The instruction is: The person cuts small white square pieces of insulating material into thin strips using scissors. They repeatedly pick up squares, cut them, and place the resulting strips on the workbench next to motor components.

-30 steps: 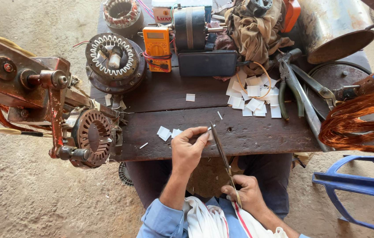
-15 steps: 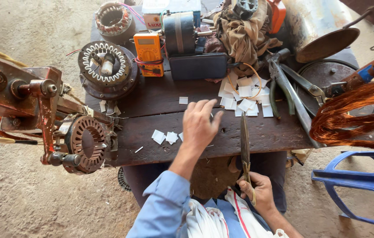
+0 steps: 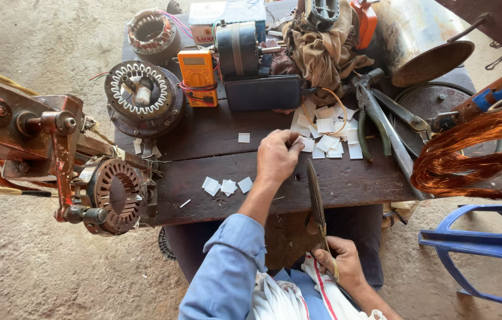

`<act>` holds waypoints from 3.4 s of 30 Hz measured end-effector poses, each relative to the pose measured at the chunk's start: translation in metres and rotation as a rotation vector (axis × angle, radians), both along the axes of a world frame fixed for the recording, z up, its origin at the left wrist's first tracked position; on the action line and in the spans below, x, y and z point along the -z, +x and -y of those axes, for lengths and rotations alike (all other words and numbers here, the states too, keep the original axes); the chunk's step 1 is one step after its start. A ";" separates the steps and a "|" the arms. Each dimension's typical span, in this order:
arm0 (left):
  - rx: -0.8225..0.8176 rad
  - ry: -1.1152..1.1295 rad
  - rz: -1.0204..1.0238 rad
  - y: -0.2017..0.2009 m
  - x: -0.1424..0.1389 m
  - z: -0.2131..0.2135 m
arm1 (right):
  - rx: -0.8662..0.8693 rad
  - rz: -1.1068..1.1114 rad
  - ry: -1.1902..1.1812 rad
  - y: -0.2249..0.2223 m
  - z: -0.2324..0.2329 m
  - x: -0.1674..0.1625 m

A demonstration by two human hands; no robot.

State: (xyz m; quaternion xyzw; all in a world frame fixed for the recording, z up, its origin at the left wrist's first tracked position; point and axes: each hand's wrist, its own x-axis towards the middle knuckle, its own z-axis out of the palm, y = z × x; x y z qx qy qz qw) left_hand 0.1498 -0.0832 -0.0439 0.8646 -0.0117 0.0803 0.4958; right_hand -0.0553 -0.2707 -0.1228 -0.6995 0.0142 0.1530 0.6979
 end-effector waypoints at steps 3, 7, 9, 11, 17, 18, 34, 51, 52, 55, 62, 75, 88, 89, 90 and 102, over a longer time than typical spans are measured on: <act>0.023 -0.169 0.015 -0.010 -0.002 -0.017 | -0.051 -0.013 -0.009 0.000 0.000 0.001; -0.020 -0.385 -0.178 -0.044 -0.002 -0.042 | -0.162 -0.012 0.095 -0.002 -0.005 -0.001; -0.022 -0.595 -0.300 -0.060 0.000 -0.052 | -0.197 -0.024 0.029 0.000 -0.008 -0.002; 0.020 -0.825 -0.301 -0.071 0.003 -0.059 | -0.227 -0.042 -0.018 -0.001 -0.010 -0.005; 0.059 -0.942 -0.290 -0.083 0.010 -0.071 | -0.254 -0.047 -0.057 0.007 -0.012 -0.008; 0.059 -0.984 -0.312 -0.083 0.010 -0.072 | -0.253 -0.044 -0.064 0.008 -0.012 -0.008; -0.080 -0.752 -0.330 -0.088 -0.014 -0.059 | -0.234 0.072 -0.261 0.012 -0.017 -0.014; -0.029 -0.638 -0.335 -0.094 -0.013 -0.063 | -0.172 0.219 -0.375 0.014 -0.021 -0.014; -0.023 -0.640 -0.337 -0.094 -0.013 -0.063 | -0.170 0.239 -0.375 0.014 -0.021 -0.013; -0.012 -0.635 -0.339 -0.094 -0.013 -0.063 | -0.166 0.225 -0.377 0.013 -0.021 -0.012; -0.034 -0.611 -0.354 -0.095 -0.013 -0.062 | -0.156 0.201 -0.386 0.013 -0.024 -0.015; -0.053 -0.392 -0.301 -0.097 -0.019 -0.067 | -0.171 -0.039 -0.037 0.005 -0.020 -0.005; -0.017 0.552 0.193 -0.069 -0.003 -0.070 | 0.041 0.070 0.042 -0.005 0.014 0.009; 0.031 0.521 0.224 -0.062 -0.003 -0.056 | 0.052 0.061 0.047 -0.005 0.015 0.009; 0.060 0.518 0.226 -0.056 -0.003 -0.042 | 0.064 0.053 0.052 -0.005 0.015 0.009; 0.255 0.627 0.286 -0.076 -0.009 -0.013 | 0.092 0.023 0.057 -0.007 0.019 0.010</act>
